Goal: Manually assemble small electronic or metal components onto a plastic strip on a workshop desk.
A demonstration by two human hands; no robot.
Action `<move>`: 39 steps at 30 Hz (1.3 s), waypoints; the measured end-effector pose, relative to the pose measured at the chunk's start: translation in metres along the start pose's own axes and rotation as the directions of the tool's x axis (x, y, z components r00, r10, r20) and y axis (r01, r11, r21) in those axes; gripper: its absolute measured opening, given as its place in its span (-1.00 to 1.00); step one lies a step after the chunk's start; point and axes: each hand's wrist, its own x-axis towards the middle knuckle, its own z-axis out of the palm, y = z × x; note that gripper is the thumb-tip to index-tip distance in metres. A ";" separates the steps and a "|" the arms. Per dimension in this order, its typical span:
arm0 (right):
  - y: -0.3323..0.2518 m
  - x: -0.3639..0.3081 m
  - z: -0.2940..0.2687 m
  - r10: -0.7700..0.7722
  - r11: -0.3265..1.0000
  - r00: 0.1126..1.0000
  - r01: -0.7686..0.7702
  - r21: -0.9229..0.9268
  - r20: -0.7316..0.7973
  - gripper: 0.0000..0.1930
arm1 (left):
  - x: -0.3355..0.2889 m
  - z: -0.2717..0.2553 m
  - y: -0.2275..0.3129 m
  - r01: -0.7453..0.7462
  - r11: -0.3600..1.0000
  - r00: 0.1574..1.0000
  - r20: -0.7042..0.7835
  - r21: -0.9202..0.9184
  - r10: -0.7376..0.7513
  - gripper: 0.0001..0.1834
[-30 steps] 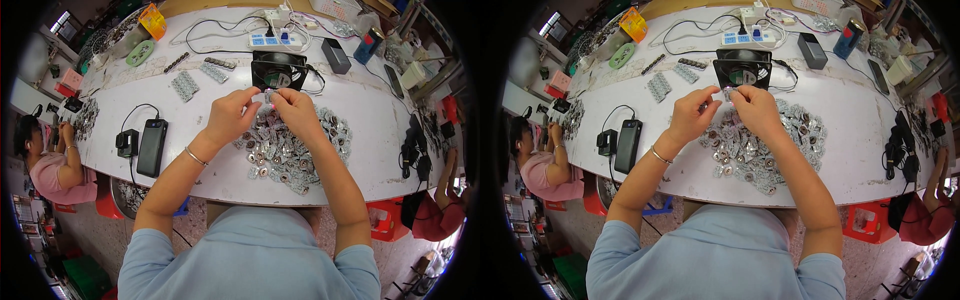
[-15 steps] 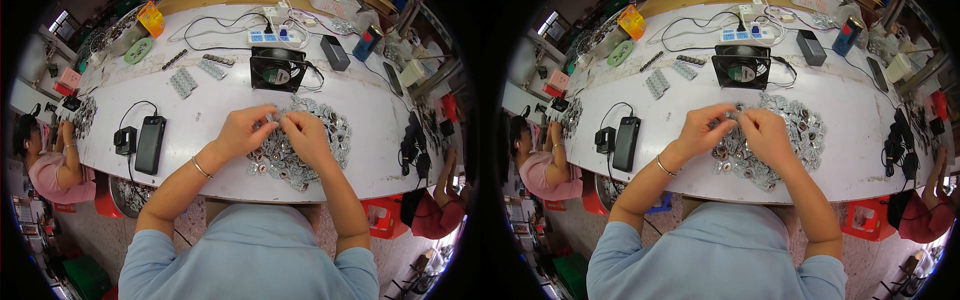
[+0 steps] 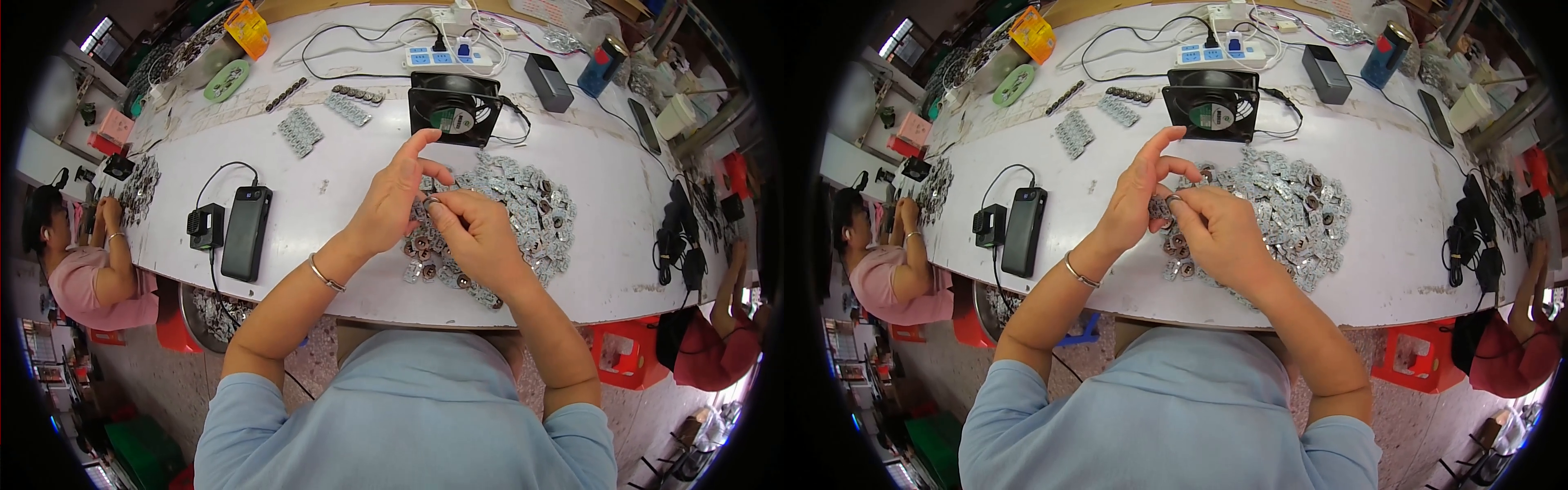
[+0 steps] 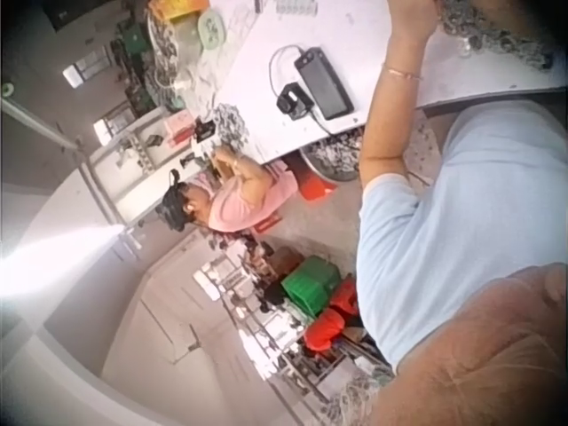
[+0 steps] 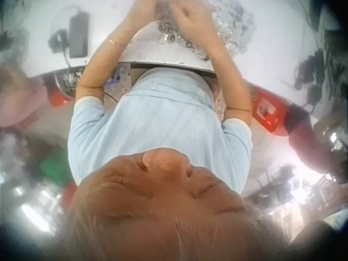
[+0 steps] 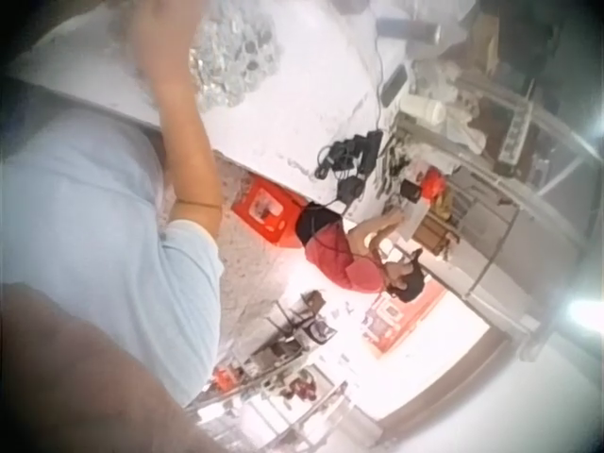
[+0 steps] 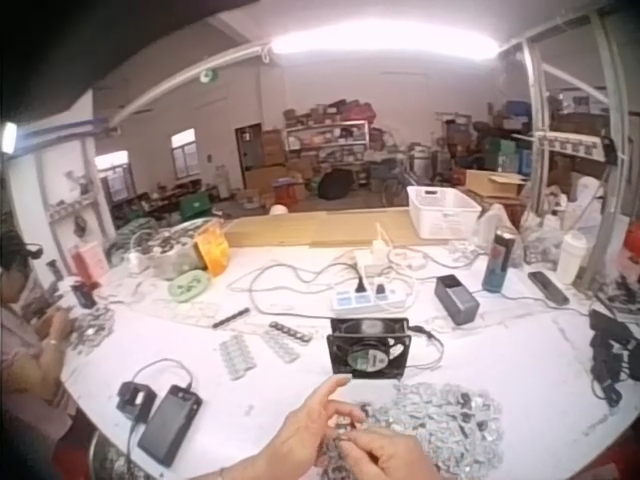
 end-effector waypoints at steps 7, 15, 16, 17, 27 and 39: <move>0.003 -0.001 0.013 0.023 0.995 1.000 -0.023 -0.098 -0.002 -0.87 | 0.000 0.009 -0.022 -0.142 0.885 0.960 -0.157 0.444 0.233 -0.46; -0.002 0.011 -0.011 0.286 0.957 0.956 -0.288 0.025 0.064 -0.83 | 0.002 -0.001 0.001 0.135 0.990 0.989 -0.061 0.048 -0.132 -0.57; -0.001 0.012 -0.015 0.285 0.957 0.956 -0.288 0.025 0.065 -0.83 | 0.003 -0.007 0.005 0.134 0.990 0.989 -0.062 0.049 -0.131 -0.57; -0.001 0.013 -0.019 0.314 0.945 0.945 -0.320 0.072 0.087 -0.81 | 0.004 -0.016 0.009 0.194 0.973 0.977 0.064 0.125 -0.203 -0.59; 0.013 0.012 -0.023 0.346 0.628 0.859 -0.510 0.587 0.376 -0.78 | 0.001 -0.026 0.000 0.102 0.993 0.955 0.275 0.054 -0.113 -0.68; 0.012 0.023 -0.023 0.342 0.926 0.934 -0.353 0.132 0.101 -0.82 | 0.012 -0.015 -0.011 -0.429 0.582 0.866 0.133 0.690 0.481 -0.77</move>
